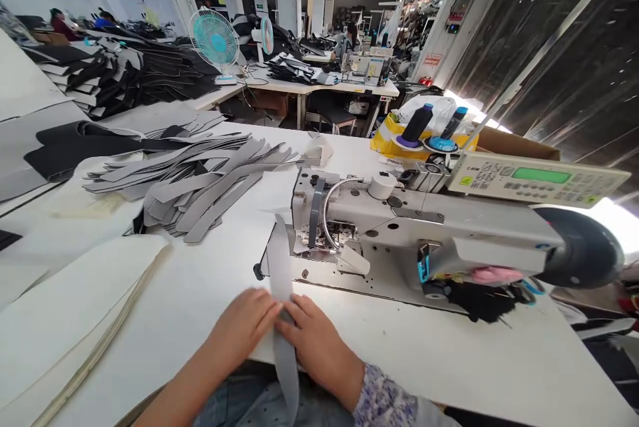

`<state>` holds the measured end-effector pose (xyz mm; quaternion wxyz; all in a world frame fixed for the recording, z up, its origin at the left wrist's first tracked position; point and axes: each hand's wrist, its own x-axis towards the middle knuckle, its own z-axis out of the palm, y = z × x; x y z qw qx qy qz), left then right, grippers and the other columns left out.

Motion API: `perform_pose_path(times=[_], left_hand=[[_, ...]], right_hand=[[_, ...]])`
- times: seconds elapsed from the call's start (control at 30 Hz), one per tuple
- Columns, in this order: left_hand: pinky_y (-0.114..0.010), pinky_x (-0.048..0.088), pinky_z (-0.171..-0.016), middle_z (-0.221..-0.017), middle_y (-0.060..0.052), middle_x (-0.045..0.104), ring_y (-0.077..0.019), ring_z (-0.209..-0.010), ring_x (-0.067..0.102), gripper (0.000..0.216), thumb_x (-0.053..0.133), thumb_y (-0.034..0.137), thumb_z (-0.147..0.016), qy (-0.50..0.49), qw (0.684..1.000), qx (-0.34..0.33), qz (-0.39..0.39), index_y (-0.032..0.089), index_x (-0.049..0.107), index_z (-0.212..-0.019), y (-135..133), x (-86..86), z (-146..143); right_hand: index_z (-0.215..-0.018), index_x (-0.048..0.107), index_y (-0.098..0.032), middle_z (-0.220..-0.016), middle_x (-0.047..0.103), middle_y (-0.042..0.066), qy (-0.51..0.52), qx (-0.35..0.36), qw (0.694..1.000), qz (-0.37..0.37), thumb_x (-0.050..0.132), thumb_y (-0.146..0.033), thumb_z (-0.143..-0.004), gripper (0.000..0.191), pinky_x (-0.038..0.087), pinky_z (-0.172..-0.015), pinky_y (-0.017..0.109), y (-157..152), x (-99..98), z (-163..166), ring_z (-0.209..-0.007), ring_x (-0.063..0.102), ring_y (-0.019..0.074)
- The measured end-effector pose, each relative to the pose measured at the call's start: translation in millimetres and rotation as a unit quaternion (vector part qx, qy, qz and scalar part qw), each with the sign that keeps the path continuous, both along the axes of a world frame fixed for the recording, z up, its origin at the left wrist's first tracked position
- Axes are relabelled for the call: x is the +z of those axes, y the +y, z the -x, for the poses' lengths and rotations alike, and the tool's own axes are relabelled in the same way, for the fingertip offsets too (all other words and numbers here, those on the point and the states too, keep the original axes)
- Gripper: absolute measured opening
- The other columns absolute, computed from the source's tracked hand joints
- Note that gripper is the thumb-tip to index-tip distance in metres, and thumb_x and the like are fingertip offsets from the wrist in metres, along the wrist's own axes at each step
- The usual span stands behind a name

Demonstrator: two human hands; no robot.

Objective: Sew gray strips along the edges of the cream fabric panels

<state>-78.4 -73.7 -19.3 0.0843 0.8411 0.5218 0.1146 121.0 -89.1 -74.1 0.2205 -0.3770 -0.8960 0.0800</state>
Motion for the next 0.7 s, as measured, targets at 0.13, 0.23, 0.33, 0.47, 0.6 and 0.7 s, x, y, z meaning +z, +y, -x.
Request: perform_pose_path(times=[0.13, 0.23, 0.33, 0.47, 0.6, 0.7], left_hand=[[-0.042, 0.045, -0.098, -0.119, -0.011, 0.062, -0.0245, -0.112, 0.055, 0.033, 0.045, 0.029, -0.093, -0.001, 0.995, 0.018, -0.096, 0.019, 0.058, -0.121, 40, -20.5, -45], [-0.042, 0.042, -0.103, -0.125, -0.012, 0.059, -0.0243, -0.117, 0.053, 0.036, 0.046, 0.025, -0.091, -0.016, 0.994, -0.002, -0.109, 0.018, 0.055, -0.126, 56, -37.9, -61], [-0.042, 0.042, -0.104, -0.124, -0.012, 0.059, -0.0246, -0.117, 0.052, 0.034, 0.046, 0.024, -0.091, -0.018, 0.994, 0.009, -0.105, 0.017, 0.057, -0.123, 77, -43.9, -67], [-0.042, 0.043, -0.102, -0.12, -0.013, 0.061, -0.0266, -0.115, 0.053, 0.027, 0.046, 0.025, -0.092, 0.009, 0.995, 0.034, -0.088, 0.016, 0.064, -0.11, 98, -41.1, -68], [-0.041, 0.04, -0.106, -0.126, -0.01, 0.059, -0.0245, -0.121, 0.05, 0.033, 0.045, 0.024, -0.093, -0.001, 0.995, -0.019, -0.095, 0.016, 0.057, -0.123, 83, -41.5, -68], [-0.039, 0.038, -0.11, -0.129, -0.011, 0.057, -0.0236, -0.125, 0.047, 0.033, 0.046, 0.024, -0.093, -0.01, 0.994, -0.045, -0.096, 0.012, 0.056, -0.122, 63, -45.3, -67]], right_hand=[[-0.123, 0.061, -0.026, -0.135, 0.056, 0.007, 0.02, -0.034, 0.999, -0.019, 0.066, -0.019, -0.088, 0.035, 0.046, -0.104, 0.043, -41, -16.5, -21, -0.128, 0.048, 0.0264], [-0.124, 0.06, -0.026, -0.137, 0.055, 0.007, 0.011, -0.057, 0.998, 0.004, 0.067, -0.016, -0.087, 0.039, 0.046, -0.104, 0.043, -44, -17.2, -29, -0.129, 0.047, 0.0266], [-0.126, 0.059, -0.023, -0.138, 0.053, 0.009, 0.001, -0.068, 0.997, 0.025, 0.064, -0.009, -0.086, 0.043, 0.044, -0.106, 0.045, -22, -10.4, -29, -0.131, 0.045, 0.0276], [-0.124, 0.061, -0.017, -0.136, 0.054, 0.014, -0.002, -0.075, 0.997, 0.018, 0.062, -0.007, -0.084, 0.041, 0.044, -0.105, 0.045, -2, -3.8, -23, -0.13, 0.046, 0.0301], [-0.122, 0.06, -0.021, -0.133, 0.057, 0.01, 0.001, -0.067, 0.998, -0.011, 0.063, -0.008, -0.083, 0.042, 0.045, -0.104, 0.043, -21, -5.0, -25, -0.126, 0.049, 0.0292], [-0.121, 0.06, -0.023, -0.129, 0.06, 0.009, 0.013, -0.062, 0.998, -0.01, 0.067, -0.01, -0.081, 0.042, 0.045, -0.104, 0.042, -39, -4.8, -30, -0.123, 0.051, 0.0285]])
